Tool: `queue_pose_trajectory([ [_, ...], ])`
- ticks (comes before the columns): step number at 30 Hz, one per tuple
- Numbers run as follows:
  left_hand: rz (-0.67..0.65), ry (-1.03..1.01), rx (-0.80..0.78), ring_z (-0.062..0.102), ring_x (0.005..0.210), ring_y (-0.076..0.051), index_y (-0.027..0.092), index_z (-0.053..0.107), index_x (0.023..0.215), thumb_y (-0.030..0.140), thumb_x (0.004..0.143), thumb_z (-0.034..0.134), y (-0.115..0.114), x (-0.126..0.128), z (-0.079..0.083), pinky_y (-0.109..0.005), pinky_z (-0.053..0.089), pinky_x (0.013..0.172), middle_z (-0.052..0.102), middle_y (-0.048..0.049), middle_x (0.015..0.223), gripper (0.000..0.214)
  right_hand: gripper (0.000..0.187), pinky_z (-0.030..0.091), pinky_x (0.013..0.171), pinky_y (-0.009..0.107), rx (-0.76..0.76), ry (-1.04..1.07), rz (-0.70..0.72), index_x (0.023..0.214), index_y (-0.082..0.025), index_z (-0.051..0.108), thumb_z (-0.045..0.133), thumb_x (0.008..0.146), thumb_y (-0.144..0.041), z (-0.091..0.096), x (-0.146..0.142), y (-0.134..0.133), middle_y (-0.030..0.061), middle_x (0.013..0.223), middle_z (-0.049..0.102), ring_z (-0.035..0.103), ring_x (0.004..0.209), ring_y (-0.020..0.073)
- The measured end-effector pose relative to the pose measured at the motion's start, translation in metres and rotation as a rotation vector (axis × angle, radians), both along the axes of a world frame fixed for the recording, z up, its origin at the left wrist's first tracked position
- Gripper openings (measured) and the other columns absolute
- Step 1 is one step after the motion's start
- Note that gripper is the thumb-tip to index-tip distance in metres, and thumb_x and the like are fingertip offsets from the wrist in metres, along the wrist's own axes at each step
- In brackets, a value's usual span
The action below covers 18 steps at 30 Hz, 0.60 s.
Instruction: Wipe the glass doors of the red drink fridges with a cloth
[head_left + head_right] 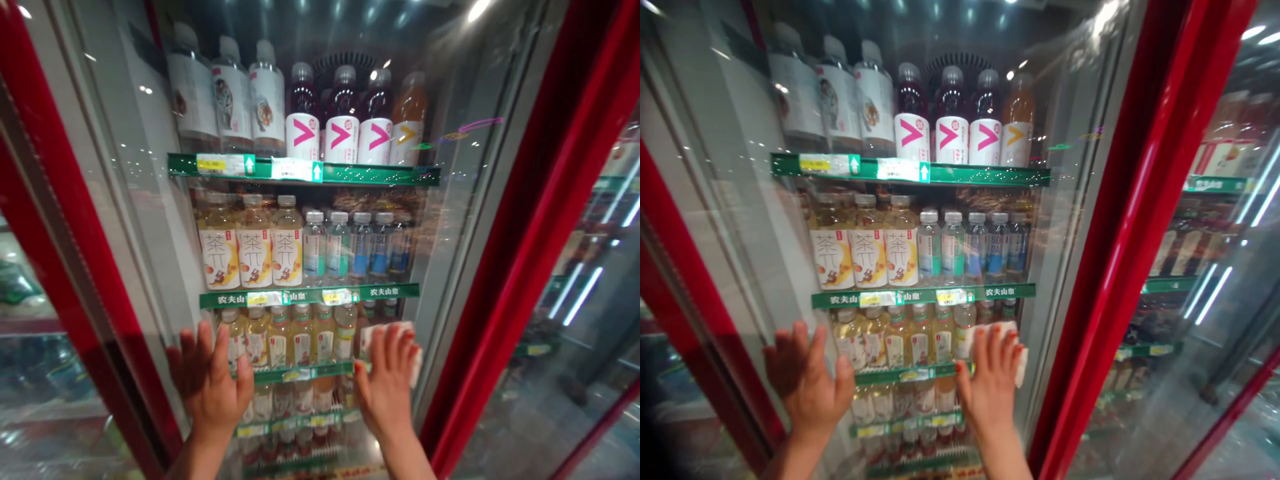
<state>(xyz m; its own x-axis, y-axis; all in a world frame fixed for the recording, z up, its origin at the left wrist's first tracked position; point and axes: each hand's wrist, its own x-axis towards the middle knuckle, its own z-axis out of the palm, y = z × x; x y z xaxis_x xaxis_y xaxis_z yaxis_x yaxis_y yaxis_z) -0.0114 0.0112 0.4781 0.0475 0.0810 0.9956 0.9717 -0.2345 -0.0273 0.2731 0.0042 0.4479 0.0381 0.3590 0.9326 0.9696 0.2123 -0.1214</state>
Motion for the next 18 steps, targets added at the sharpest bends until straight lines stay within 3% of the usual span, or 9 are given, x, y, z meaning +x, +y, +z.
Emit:
queue_pose_trajectory([
  [2,0.007,-0.018,0.003,0.019,0.174,-0.031,0.025,0.027,0.175,0.023,0.098,0.063,0.001,0.001,-0.001,-0.058,0.023,0.143,0.026,-0.0096,0.184,0.085,0.08,0.019,0.128,0.089,0.009,0.215,-0.063,0.178,-0.026,-0.005,0.038,0.112,-0.041,0.017,0.006,0.008,0.011,0.187,-0.009,-0.011,0.172,0.0426],
  [3,0.01,-0.02,0.001,0.019,0.174,-0.031,0.025,0.027,0.175,0.024,0.098,0.063,0.001,0.001,-0.001,-0.058,0.023,0.143,0.025,-0.0094,0.184,0.085,0.082,0.018,0.127,0.091,0.013,0.227,-0.053,0.178,-0.026,-0.003,0.041,0.111,-0.042,0.021,-0.003,0.01,0.0112,0.187,-0.007,-0.011,0.172,0.0437],
  [5,0.011,-0.011,-0.004,0.018,0.174,-0.031,0.025,0.028,0.175,0.024,0.099,0.062,0.001,0.001,-0.001,-0.057,0.024,0.143,0.024,-0.0089,0.185,0.084,0.084,0.012,0.133,0.085,0.016,0.033,0.048,0.179,-0.029,0.012,0.052,0.107,-0.049,0.015,-0.034,0.01,0.0073,0.187,0.011,-0.009,0.173,0.0408],
  [8,0.011,0.011,0.002,0.018,0.174,-0.031,0.023,0.027,0.175,0.022,0.099,0.062,0.0,0.0,0.003,-0.056,0.023,0.143,0.021,-0.0083,0.185,0.083,0.079,0.001,0.143,0.061,0.005,-0.376,0.186,0.171,-0.041,0.038,0.066,0.099,-0.054,-0.034,-0.063,0.0,-0.0073,0.179,0.038,-0.001,0.175,0.0305],
  [10,0.001,0.03,0.014,0.016,0.174,-0.029,0.021,0.027,0.174,0.021,0.099,0.063,-0.001,0.0,0.005,-0.053,0.022,0.144,0.02,-0.008,0.185,0.083,0.081,-0.002,0.143,0.056,0.031,-0.38,0.133,0.173,-0.04,0.035,0.067,0.099,-0.047,-0.082,-0.048,-0.005,-0.0086,0.181,0.031,0.003,0.174,0.0294],
  [12,-0.014,0.051,0.027,0.015,0.174,-0.028,0.018,0.028,0.174,0.018,0.098,0.064,-0.002,0.0,0.006,-0.049,0.019,0.144,0.021,-0.0077,0.185,0.084,0.09,0.005,0.141,0.067,0.039,-0.19,0.014,0.178,-0.031,0.017,0.06,0.1,-0.04,-0.125,-0.011,-0.003,-0.0005,0.186,0.011,0.002,0.174,0.0351],
  [14,-0.016,0.052,0.037,0.017,0.174,-0.028,0.017,0.029,0.173,0.017,0.098,0.063,-0.002,0.001,0.008,-0.047,0.014,0.145,0.022,-0.0075,0.185,0.083,0.09,0.019,0.133,0.085,-0.017,0.043,-0.071,0.178,-0.029,0.001,0.048,0.104,-0.044,-0.154,0.026,0.006,0.0051,0.186,-0.005,-0.001,0.172,0.0428],
  [16,-0.002,0.04,0.047,0.02,0.173,-0.028,0.018,0.03,0.173,0.017,0.099,0.063,-0.003,0.002,0.008,-0.047,0.012,0.145,0.023,-0.0073,0.185,0.081,0.087,0.025,0.123,0.095,-0.061,0.254,-0.118,0.178,-0.028,-0.007,0.036,0.106,-0.052,-0.168,0.045,0.017,0.0092,0.186,-0.011,-0.001,0.17,0.0495],
  [18,0.005,0.034,0.054,0.021,0.173,-0.028,0.018,0.031,0.173,0.017,0.099,0.063,-0.003,0.003,0.009,-0.047,0.013,0.145,0.024,-0.0073,0.185,0.08,0.087,0.021,0.123,0.096,-0.051,0.392,-0.137,0.178,-0.03,-0.009,0.03,0.104,-0.059,-0.172,0.045,0.025,0.0112,0.187,-0.01,0.001,0.17,0.0519],
])
